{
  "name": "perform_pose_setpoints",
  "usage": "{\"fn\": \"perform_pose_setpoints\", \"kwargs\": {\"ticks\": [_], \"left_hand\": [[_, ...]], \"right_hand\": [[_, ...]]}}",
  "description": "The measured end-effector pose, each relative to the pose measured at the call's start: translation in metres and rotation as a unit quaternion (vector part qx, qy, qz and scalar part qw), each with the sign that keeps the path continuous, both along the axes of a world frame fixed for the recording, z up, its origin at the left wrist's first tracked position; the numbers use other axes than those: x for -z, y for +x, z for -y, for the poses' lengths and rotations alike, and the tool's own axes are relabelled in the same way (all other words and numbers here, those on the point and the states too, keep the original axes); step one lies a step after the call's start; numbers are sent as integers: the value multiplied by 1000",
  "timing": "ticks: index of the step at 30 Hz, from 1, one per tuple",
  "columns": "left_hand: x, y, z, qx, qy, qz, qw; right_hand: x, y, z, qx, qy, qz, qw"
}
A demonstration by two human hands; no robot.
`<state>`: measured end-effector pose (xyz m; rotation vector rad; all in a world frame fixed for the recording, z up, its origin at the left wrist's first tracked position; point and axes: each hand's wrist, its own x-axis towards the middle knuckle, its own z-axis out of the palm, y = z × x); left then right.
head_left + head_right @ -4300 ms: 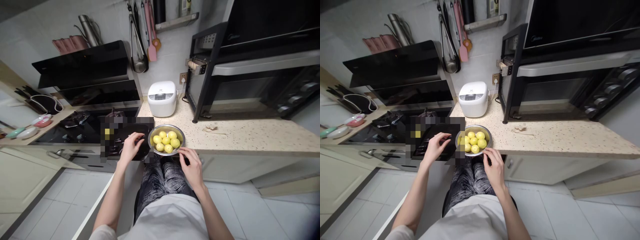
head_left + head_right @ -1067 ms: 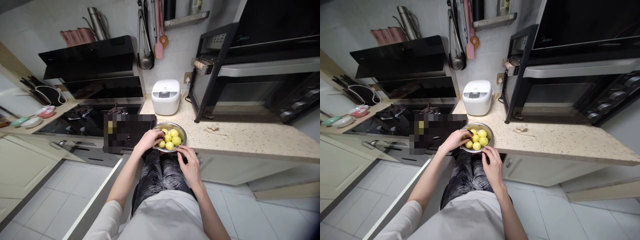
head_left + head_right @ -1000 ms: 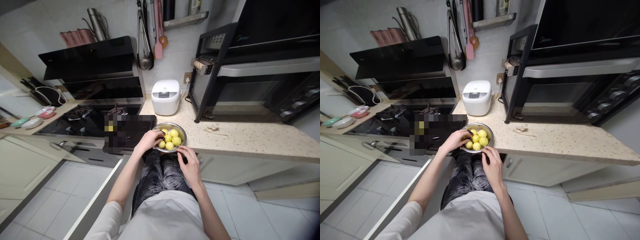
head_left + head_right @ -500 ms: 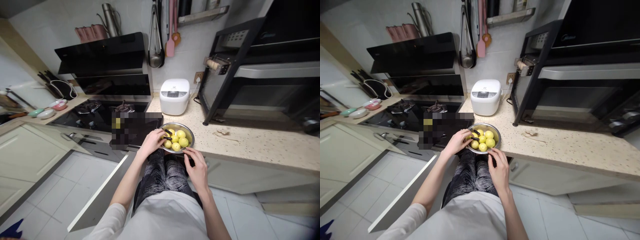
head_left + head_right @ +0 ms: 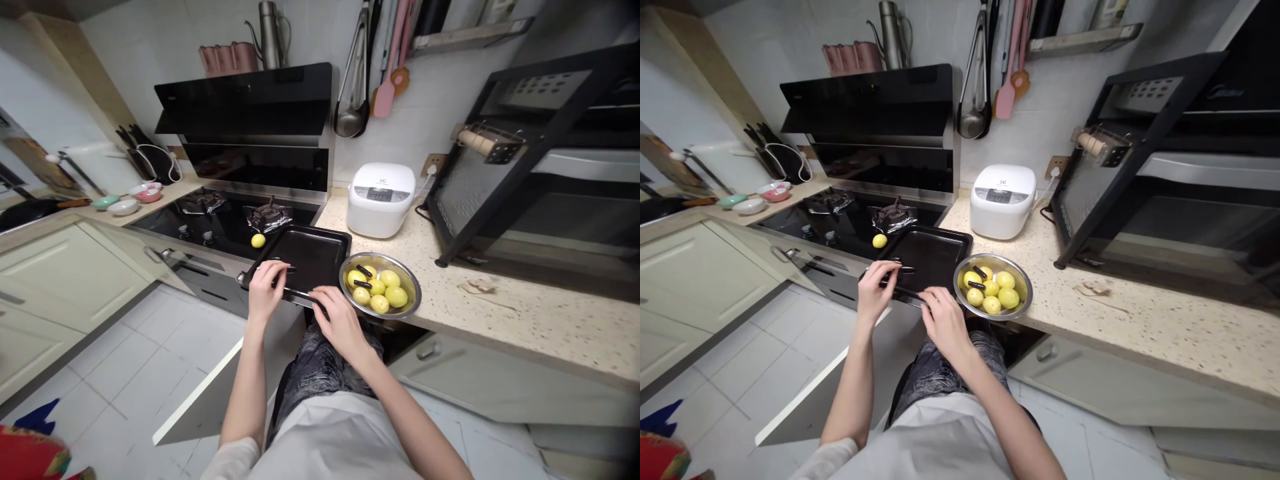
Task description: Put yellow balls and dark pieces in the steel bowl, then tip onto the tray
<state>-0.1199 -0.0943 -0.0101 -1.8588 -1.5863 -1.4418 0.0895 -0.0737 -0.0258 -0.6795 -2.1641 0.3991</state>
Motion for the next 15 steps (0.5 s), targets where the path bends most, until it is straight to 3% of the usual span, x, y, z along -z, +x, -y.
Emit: {"fn": "perform_pose_setpoints", "kwargs": {"ticks": [5,10,15], "left_hand": [[-3,-26,11,-39,40,20,998],[-3,-31,16,-40,57,33,997],[-2,-30,16,-35,50,32,998]], "right_hand": [[-15,-69,-49,38,-26,211,977],[-16,-114,-75,58,-22,274,960],[-13,-129,-80,64,-15,307,949]]}}
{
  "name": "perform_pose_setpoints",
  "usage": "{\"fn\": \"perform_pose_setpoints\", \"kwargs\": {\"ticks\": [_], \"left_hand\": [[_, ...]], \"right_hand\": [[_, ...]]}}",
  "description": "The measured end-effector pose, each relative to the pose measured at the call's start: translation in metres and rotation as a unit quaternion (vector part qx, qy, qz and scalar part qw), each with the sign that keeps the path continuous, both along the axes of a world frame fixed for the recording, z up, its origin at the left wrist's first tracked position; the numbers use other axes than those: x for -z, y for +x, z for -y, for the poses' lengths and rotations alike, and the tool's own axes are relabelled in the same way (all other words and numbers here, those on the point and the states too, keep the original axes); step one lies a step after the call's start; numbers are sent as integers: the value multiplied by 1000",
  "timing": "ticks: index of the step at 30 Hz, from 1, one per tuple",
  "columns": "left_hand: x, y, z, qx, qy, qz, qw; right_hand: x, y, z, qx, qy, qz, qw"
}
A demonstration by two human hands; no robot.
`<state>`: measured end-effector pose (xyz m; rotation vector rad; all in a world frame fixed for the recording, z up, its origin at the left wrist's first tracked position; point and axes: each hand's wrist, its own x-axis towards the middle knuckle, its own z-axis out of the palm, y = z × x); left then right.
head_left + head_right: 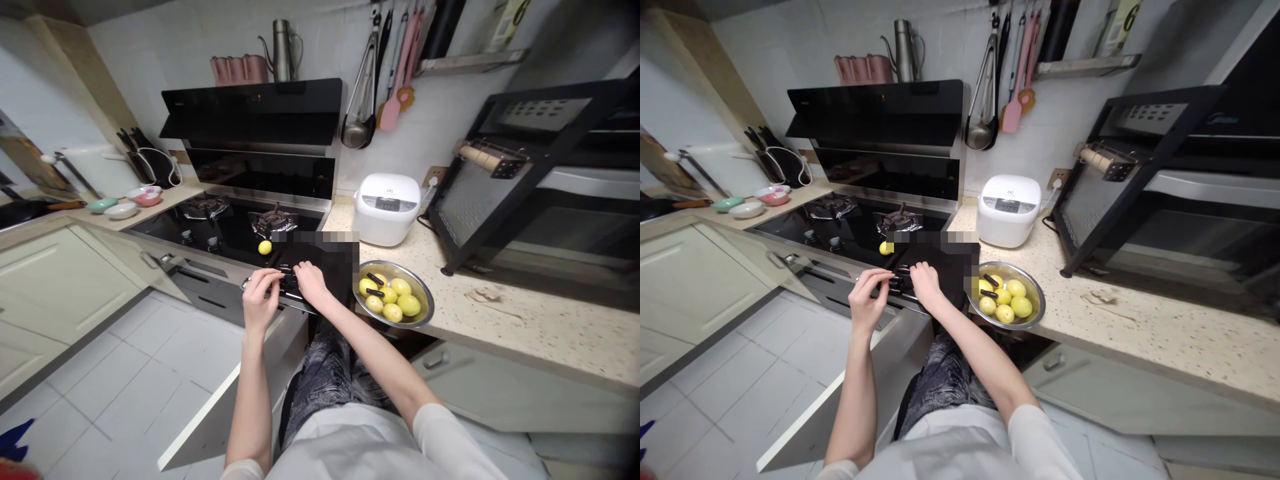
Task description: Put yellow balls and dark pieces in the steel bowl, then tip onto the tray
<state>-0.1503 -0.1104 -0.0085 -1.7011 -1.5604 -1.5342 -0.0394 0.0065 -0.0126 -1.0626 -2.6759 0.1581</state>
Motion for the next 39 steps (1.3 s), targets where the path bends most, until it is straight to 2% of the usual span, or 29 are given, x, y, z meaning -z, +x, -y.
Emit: {"fn": "perform_pose_setpoints", "kwargs": {"ticks": [4,8,10,14,17,20,22,26,33,39], "left_hand": [[-1,4,0,25,6,-19,999],[-3,13,-3,61,11,-43,997],[-2,19,-5,75,9,-50,996],[0,33,-8,94,-1,-57,994],[3,46,-11,114,-15,-69,991],[4,60,-13,138,-39,-82,986],[4,68,-14,152,-60,-94,982],[2,75,-14,166,-83,-126,975],[-2,72,-11,154,-86,-139,974],[-1,75,-13,160,-100,-156,970]], "right_hand": [[-8,4,5,9,-3,1,1000],[-19,33,22,21,1,-26,999],[-22,63,32,31,8,-65,997],[-21,143,45,76,24,-262,962],[-14,201,49,142,54,-300,942],[-3,235,52,184,58,-298,935],[5,243,54,201,57,-294,933],[14,240,56,217,52,-287,932],[16,232,53,249,67,-268,928],[19,234,55,249,70,-261,930]]}}
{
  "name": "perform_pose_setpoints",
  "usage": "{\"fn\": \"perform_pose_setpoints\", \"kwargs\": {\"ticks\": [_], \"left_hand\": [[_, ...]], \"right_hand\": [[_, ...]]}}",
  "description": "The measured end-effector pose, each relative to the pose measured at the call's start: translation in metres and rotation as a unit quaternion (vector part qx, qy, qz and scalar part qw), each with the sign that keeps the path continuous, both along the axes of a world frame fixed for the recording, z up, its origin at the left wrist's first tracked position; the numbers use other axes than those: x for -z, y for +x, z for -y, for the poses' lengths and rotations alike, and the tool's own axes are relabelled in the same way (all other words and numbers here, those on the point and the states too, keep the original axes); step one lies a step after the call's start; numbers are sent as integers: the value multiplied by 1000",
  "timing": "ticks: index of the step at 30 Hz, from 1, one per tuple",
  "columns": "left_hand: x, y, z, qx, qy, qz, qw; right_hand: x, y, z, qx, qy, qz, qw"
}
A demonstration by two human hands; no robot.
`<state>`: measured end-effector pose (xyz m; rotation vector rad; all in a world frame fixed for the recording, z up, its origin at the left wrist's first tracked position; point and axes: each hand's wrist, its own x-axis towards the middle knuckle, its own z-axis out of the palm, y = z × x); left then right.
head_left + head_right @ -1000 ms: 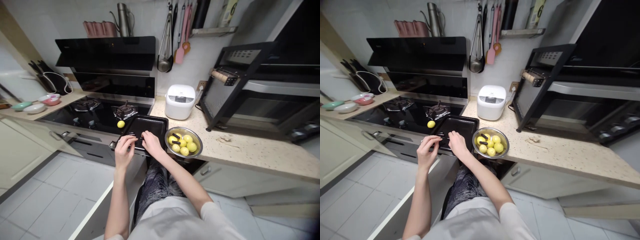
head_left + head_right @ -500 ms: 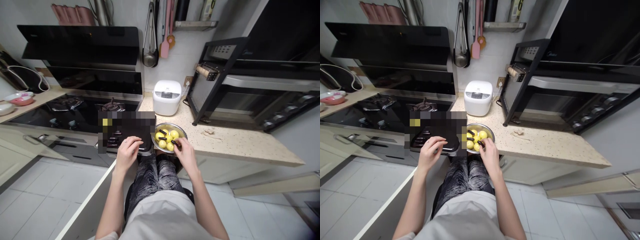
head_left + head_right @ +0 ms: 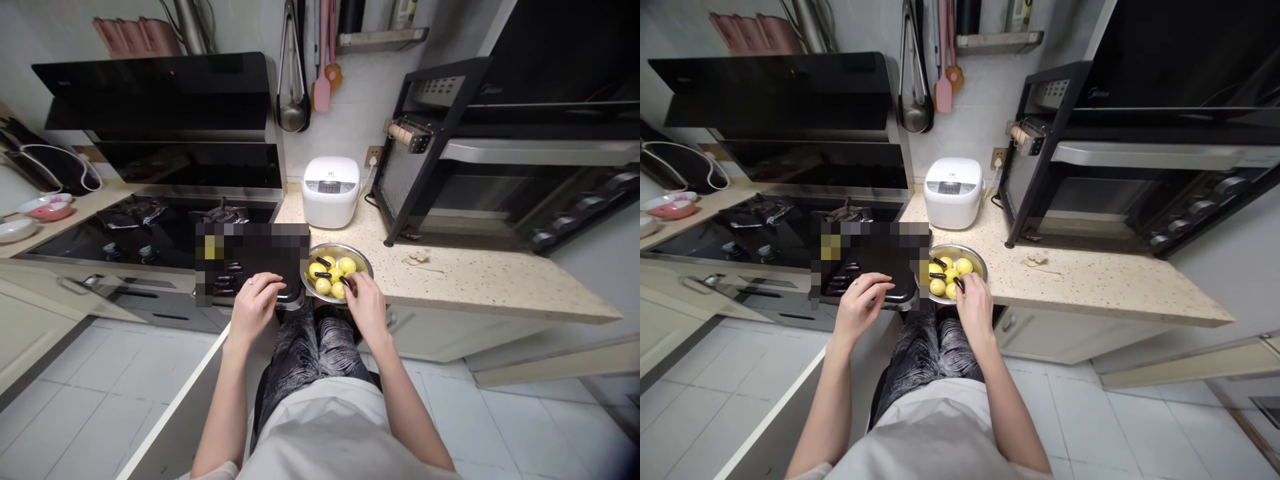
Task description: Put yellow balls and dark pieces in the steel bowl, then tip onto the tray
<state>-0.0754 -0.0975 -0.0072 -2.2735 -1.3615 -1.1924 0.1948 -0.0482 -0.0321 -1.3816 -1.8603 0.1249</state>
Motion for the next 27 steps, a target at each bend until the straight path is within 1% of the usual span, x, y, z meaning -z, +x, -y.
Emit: {"fn": "perform_pose_setpoints", "kwargs": {"ticks": [2,4,9,15,17,20,23,27], "left_hand": [[0,-1,-1,-9,-4,0,1000],[-1,-6,-2,-30,-9,7,999],[2,-35,-2,-123,-35,15,992],[11,-76,3,-223,-84,-4,971],[14,-86,2,-245,-89,-13,965],[16,-99,-8,-257,-102,-24,961],[13,-105,-23,-267,-162,-39,949],[3,-102,-43,-304,-273,-67,910]], "right_hand": [[-1,2,1,-5,1,-8,1000],[-2,3,3,-7,0,-18,1000],[-5,7,8,-13,2,-27,1000],[-4,7,21,-44,64,-38,996],[-3,4,26,-55,86,-41,994],[-2,1,32,-76,104,-43,991],[-2,-2,36,-94,116,-44,988],[-2,-1,40,-100,139,-43,984]]}}
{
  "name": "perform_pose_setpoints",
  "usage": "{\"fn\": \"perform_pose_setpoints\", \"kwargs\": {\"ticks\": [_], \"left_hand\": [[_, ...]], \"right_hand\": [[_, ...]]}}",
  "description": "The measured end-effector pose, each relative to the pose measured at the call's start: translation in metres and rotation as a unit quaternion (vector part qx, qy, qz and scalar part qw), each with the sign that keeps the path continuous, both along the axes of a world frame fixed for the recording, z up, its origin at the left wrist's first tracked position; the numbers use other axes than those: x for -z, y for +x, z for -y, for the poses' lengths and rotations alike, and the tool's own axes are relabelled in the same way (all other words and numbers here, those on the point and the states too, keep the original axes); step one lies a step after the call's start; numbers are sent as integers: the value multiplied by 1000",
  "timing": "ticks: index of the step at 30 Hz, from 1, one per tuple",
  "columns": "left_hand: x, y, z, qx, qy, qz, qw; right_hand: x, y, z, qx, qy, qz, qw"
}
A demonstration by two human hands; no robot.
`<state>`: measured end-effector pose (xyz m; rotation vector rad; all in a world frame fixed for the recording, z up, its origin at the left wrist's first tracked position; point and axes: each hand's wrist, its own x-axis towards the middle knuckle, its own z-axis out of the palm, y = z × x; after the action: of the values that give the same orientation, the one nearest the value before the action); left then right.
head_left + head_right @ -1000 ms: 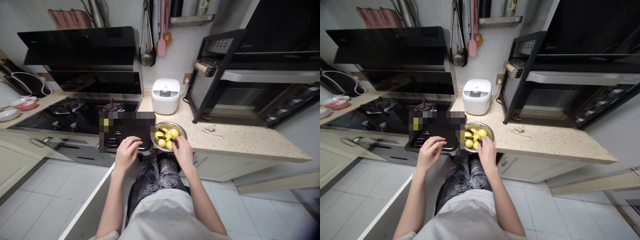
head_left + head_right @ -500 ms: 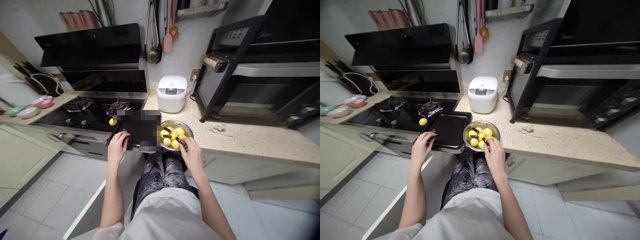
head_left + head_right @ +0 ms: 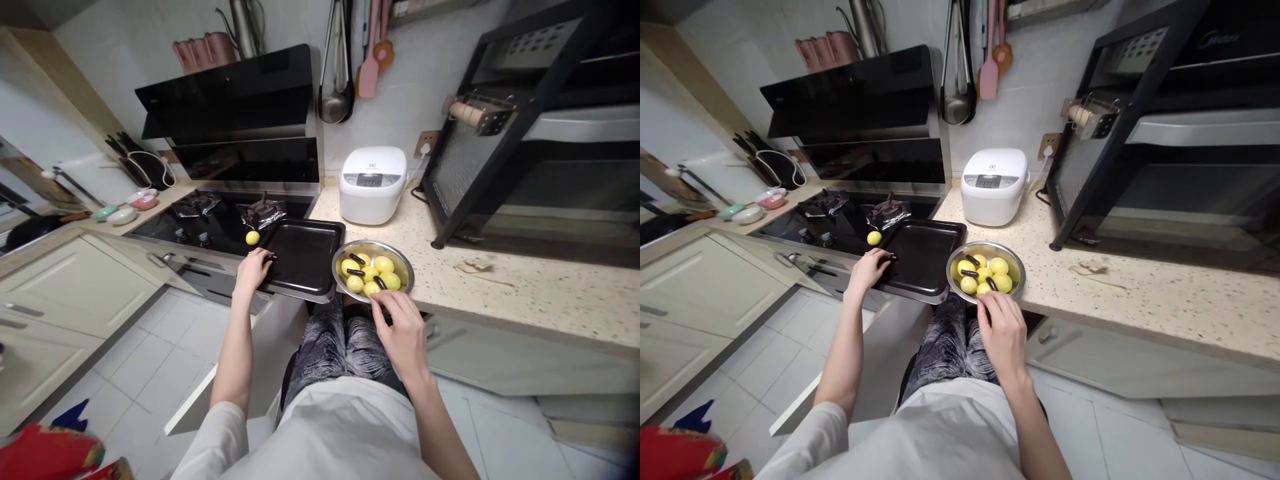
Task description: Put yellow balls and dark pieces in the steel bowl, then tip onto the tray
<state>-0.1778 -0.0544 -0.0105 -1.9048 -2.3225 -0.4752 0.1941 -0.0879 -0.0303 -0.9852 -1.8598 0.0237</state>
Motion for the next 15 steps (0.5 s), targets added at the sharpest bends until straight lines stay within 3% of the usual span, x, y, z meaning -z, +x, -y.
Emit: {"fn": "perform_pose_setpoints", "kwargs": {"ticks": [8,15], "left_hand": [[-8,16,-24,-65,-69,-59,994],[-11,21,-31,-66,-67,-74,993]], "right_hand": [[3,8,6,17,-4,-5,1000],[3,10,8,23,-12,-14,1000]]}}
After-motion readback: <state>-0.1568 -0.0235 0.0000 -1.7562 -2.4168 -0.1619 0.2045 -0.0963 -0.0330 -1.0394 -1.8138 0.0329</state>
